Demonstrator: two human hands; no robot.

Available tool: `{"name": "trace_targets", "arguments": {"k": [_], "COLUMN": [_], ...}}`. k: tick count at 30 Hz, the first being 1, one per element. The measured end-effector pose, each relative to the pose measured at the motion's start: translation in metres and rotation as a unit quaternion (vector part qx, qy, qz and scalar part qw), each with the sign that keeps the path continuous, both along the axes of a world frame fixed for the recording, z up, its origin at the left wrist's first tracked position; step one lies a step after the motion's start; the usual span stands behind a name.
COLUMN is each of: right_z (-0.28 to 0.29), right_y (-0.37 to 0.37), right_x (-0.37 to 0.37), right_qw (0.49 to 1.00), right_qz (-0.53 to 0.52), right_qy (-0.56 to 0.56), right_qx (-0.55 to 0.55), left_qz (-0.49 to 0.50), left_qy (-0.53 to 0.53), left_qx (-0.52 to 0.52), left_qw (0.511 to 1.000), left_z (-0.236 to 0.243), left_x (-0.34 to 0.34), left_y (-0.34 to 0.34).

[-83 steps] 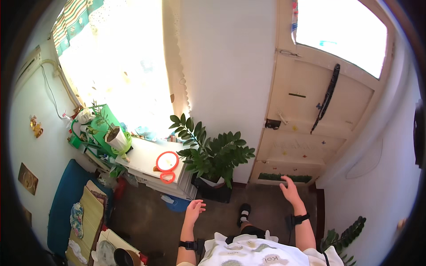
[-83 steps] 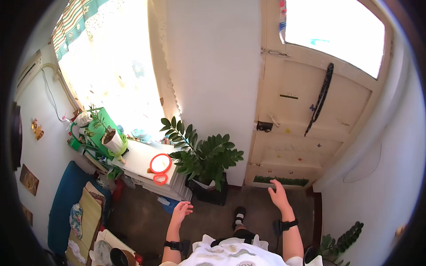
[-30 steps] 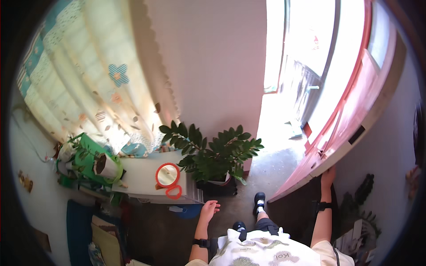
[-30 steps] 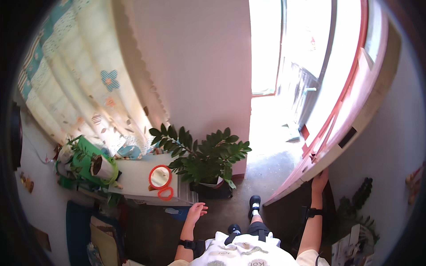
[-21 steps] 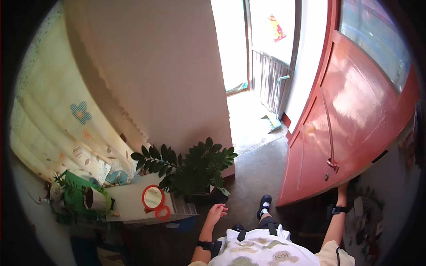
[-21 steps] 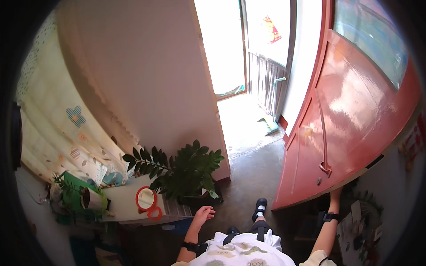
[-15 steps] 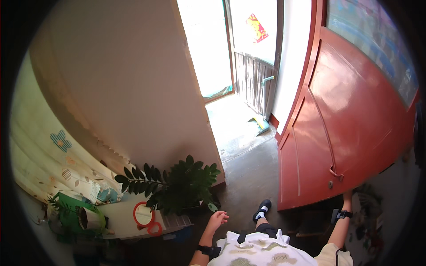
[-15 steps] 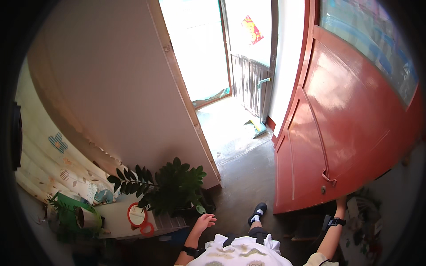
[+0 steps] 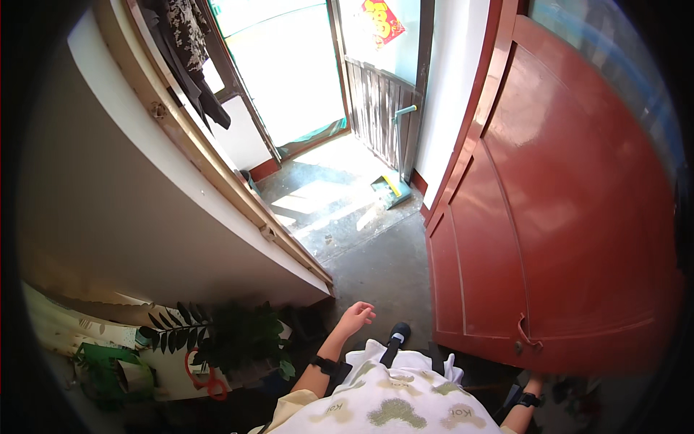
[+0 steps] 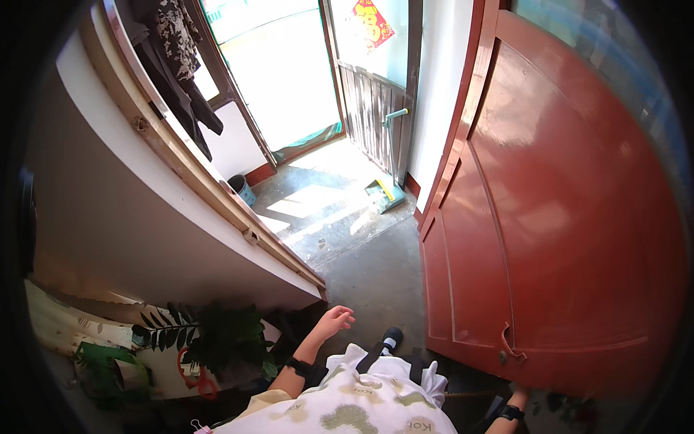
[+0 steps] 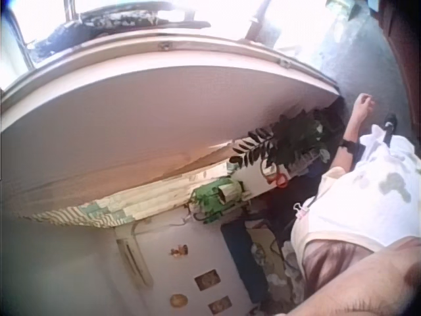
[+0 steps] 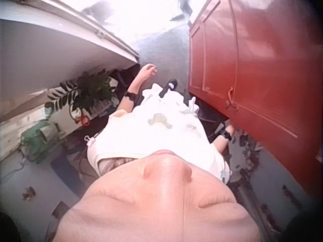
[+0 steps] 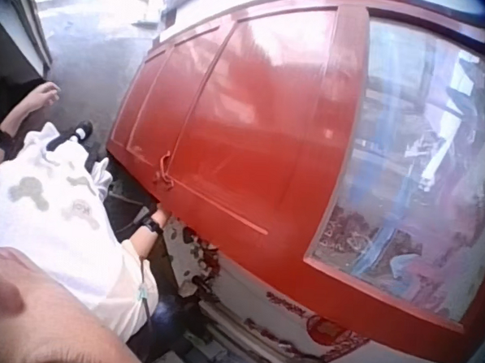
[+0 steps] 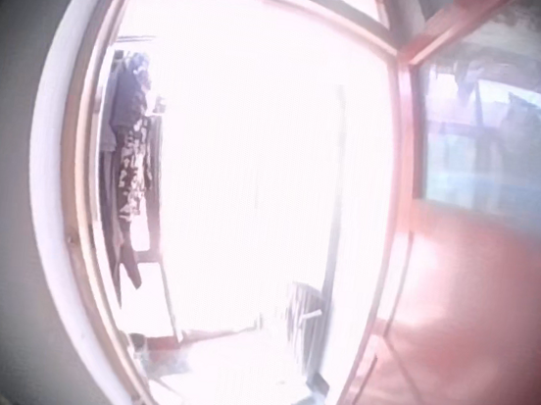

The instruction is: The person sweeps the floor of a room with a broom and dustpan, collecting debris into a plastic bag.

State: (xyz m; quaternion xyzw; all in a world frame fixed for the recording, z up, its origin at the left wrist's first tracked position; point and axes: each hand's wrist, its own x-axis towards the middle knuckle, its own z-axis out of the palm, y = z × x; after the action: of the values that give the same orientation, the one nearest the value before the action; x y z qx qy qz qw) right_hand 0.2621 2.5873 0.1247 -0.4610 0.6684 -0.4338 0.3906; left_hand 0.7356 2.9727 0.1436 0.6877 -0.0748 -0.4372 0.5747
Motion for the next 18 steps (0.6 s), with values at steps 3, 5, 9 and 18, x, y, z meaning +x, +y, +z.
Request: {"name": "trace_targets", "arguments": {"k": [3,5,9,18], "right_z": [-0.015,-0.029,-0.053,-0.061], "right_y": [0.015,0.03,0.077,0.113], "right_x": [-0.03,-0.043,-0.038,0.224], "right_qw": [0.996,0.988,0.934,0.751], "right_qz": [-0.036,-0.037,0.041,0.435], "right_qy": [-0.016,-0.037,-0.081,0.167], "right_qx": [0.08,0.146,0.345,0.468], "left_qz": [-0.002,0.006,-0.021,-0.001], "left_qy": [0.008,-0.001,-0.01,-0.032], "left_qx": [0.008,-0.019,-0.041,0.03], "left_qw": [1.0,1.0,0.999,0.999], "left_z": [0.012,0.013,-0.013,-0.017], "left_x": [0.022,0.035,0.065,0.183], "left_y": [-0.034,-0.05,-0.082,-0.122]}}
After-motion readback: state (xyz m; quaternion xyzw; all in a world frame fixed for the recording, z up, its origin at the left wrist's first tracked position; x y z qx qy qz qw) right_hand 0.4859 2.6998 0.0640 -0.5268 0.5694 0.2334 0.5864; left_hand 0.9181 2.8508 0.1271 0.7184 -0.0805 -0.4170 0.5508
